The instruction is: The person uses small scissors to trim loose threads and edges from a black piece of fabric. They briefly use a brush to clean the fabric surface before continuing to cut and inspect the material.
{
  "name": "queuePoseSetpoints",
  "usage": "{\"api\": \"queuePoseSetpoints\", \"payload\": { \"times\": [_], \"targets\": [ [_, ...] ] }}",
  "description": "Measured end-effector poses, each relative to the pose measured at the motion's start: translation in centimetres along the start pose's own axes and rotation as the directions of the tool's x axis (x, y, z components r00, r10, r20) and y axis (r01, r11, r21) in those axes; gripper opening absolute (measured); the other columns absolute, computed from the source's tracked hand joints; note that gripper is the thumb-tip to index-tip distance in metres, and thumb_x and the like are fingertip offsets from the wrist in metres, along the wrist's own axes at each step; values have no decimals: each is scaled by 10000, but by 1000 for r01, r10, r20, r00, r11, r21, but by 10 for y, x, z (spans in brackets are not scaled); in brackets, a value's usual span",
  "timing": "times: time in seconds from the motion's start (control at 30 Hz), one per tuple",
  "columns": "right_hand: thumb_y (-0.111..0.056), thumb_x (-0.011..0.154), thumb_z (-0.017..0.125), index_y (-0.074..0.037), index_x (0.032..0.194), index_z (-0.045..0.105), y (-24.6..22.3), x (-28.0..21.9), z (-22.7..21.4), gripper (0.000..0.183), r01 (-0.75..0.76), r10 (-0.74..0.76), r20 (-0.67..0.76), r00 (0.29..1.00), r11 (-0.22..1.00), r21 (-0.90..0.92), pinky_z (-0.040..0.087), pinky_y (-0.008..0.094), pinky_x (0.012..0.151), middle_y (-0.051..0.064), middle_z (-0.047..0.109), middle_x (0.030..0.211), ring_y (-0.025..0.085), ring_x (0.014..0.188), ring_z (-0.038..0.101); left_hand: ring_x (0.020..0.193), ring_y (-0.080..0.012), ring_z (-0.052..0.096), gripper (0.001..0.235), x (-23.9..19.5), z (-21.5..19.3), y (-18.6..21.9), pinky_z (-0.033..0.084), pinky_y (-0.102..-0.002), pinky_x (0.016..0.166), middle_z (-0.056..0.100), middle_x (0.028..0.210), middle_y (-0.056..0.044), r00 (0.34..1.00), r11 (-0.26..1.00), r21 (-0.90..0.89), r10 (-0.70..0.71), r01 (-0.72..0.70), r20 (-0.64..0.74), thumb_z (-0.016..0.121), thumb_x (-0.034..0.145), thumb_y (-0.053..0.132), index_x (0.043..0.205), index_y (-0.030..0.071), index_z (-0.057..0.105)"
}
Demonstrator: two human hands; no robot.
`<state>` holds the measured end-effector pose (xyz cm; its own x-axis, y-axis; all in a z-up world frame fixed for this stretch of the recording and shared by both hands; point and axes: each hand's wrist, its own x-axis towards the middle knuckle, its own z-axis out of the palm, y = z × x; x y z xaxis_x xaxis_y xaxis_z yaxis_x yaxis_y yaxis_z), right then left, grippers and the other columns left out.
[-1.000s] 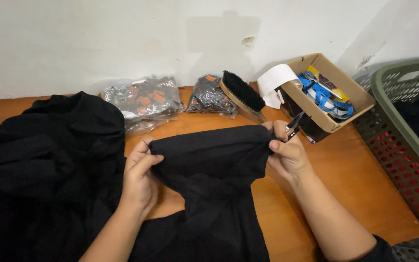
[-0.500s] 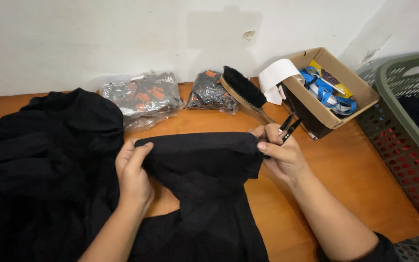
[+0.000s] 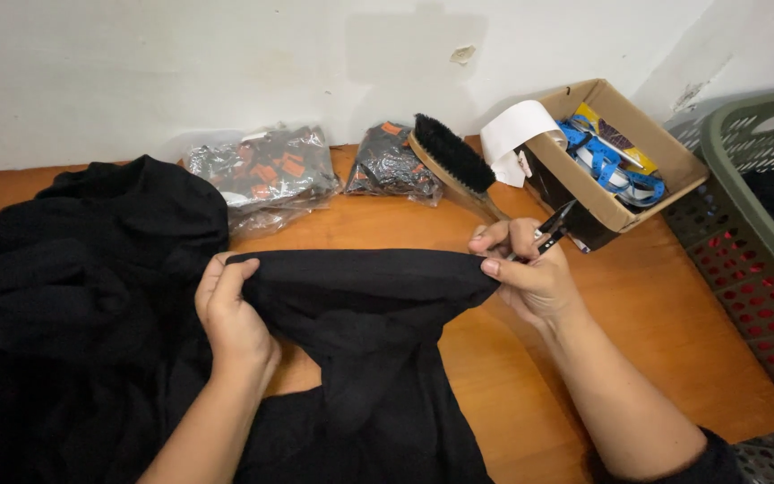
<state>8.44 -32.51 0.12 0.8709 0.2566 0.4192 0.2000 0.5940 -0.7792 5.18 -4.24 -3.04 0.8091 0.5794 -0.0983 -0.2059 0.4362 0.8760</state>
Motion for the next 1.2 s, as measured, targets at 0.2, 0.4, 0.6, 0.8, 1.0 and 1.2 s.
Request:
{"api": "queuePoseSetpoints", "payload": {
  "times": [0.2, 0.4, 0.6, 0.8, 1.0, 1.2],
  "targets": [
    [157, 594, 588, -182, 537, 244, -4, 0, 6, 487, -2, 2, 16, 1000, 1000, 4, 340, 225, 498, 180, 620, 844, 241, 674, 518, 415, -103, 482, 72, 1, -4, -2, 398, -172, 387, 416, 464, -9, 1000, 1000, -2, 24, -24, -3, 535, 683, 109, 648, 108, 471],
    [164, 594, 580, -180, 567, 247, -1, 2, 0, 480, -23, 22, 16, 1000, 999, 36, 372, 198, 504, 199, 608, 920, 208, 662, 533, 416, -93, 470, 76, 0, -3, 1, 394, -167, 383, 402, 465, 5, 999, 999, 3, 41, -41, 2, 529, 679, 111, 646, 115, 461],
    [137, 597, 597, -176, 614, 255, -8, 7, 15, 464, -39, 38, 45, 998, 998, 43, 396, 165, 478, 215, 573, 1015, 181, 620, 542, 434, -94, 462, 87, 3, -8, -6, 395, -172, 398, 404, 479, 4, 997, 996, 40, 78, -78, 3, 525, 678, 103, 647, 109, 444],
    [143, 590, 618, -154, 654, 281, -6, 3, 28, 455, -55, 52, 127, 991, 998, 26, 454, 174, 494, 269, 503, 1094, 208, 652, 588, 1011, -314, 461, 325, -42, 31, 41, 338, -403, 910, 492, 1034, -176, 620, 505, 360, 642, -784, 451, 576, 682, -3, 981, 4, 449],
    [140, 666, 593, -147, 725, 300, -4, -11, 47, 414, -308, 304, 291, 907, 951, -34, 447, 237, 647, 245, 479, 1114, 191, 747, 545, 1244, -293, 377, 549, -73, 42, 47, 187, -459, 1067, 428, 1286, -145, 333, 568, 149, 235, -809, 913, 373, 857, 403, 1247, 17, 363],
    [117, 703, 594, -165, 705, 260, -7, -11, 48, 436, -264, 273, 262, 926, 962, -69, 469, 272, 676, 212, 523, 1036, 215, 757, 566, 813, -143, 545, 146, -71, 38, 40, 362, -297, 801, 595, 803, 6, 464, 804, 300, -33, -514, 885, 562, 800, 221, 874, 96, 574]
  ]
}}
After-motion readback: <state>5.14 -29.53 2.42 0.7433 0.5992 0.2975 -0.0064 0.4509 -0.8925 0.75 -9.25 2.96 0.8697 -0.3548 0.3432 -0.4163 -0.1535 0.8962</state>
